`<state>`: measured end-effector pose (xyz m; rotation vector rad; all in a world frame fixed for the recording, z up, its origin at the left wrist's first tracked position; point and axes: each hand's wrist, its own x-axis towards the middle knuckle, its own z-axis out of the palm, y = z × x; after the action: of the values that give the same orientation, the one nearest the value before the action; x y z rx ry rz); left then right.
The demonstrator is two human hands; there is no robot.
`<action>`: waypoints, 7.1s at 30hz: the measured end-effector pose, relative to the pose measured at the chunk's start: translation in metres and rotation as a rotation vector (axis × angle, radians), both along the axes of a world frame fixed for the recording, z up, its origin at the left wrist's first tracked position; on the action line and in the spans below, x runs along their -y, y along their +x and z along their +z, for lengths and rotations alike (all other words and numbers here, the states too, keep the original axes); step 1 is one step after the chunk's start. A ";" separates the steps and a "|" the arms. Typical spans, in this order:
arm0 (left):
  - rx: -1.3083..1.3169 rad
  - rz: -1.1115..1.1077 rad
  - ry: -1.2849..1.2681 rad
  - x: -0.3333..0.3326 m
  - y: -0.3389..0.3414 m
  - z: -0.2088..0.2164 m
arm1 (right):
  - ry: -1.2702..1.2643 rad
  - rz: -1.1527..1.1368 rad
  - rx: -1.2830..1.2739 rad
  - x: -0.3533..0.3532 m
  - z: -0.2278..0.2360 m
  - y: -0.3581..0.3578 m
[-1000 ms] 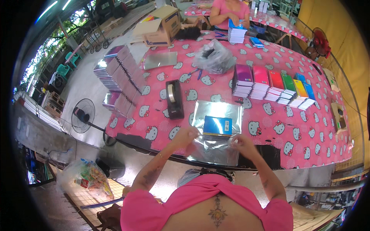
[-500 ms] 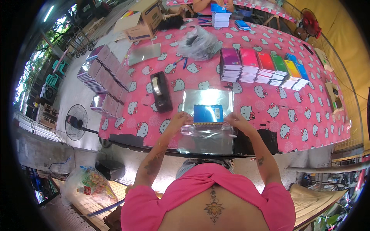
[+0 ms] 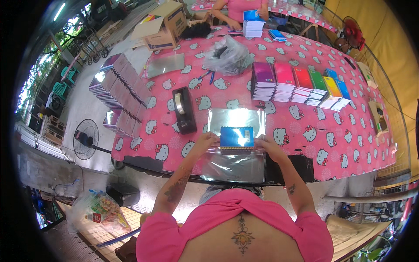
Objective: The person places notebooks into plastic sleeves one by one, seals each sleeve with tape from a dispenser, and places the finished items into stacks.
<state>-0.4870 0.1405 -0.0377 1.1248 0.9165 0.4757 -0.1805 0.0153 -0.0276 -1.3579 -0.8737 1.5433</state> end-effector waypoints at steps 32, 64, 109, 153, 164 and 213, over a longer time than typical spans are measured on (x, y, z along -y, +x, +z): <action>-0.677 -0.409 1.371 -0.118 0.109 0.000 | 0.684 0.121 1.482 0.017 0.023 -0.138; -0.708 -0.279 1.586 0.001 0.067 0.057 | 0.785 0.132 1.393 0.021 0.016 -0.124; -0.171 0.411 0.109 -0.002 0.026 -0.010 | 0.824 -0.128 1.110 -0.032 0.012 -0.092; -0.577 -0.200 1.459 0.024 0.074 0.032 | 0.845 0.089 1.623 0.007 0.003 -0.105; -0.716 -0.188 1.430 0.055 0.087 0.038 | 0.816 0.217 1.614 -0.008 0.033 -0.060; -1.201 0.048 0.724 0.041 0.099 0.056 | 0.853 0.393 1.403 -0.013 0.032 -0.033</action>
<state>-0.3884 0.0997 0.0185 2.1263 1.8854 0.1071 -0.2140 0.0283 0.0043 -1.4822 -2.3726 0.0477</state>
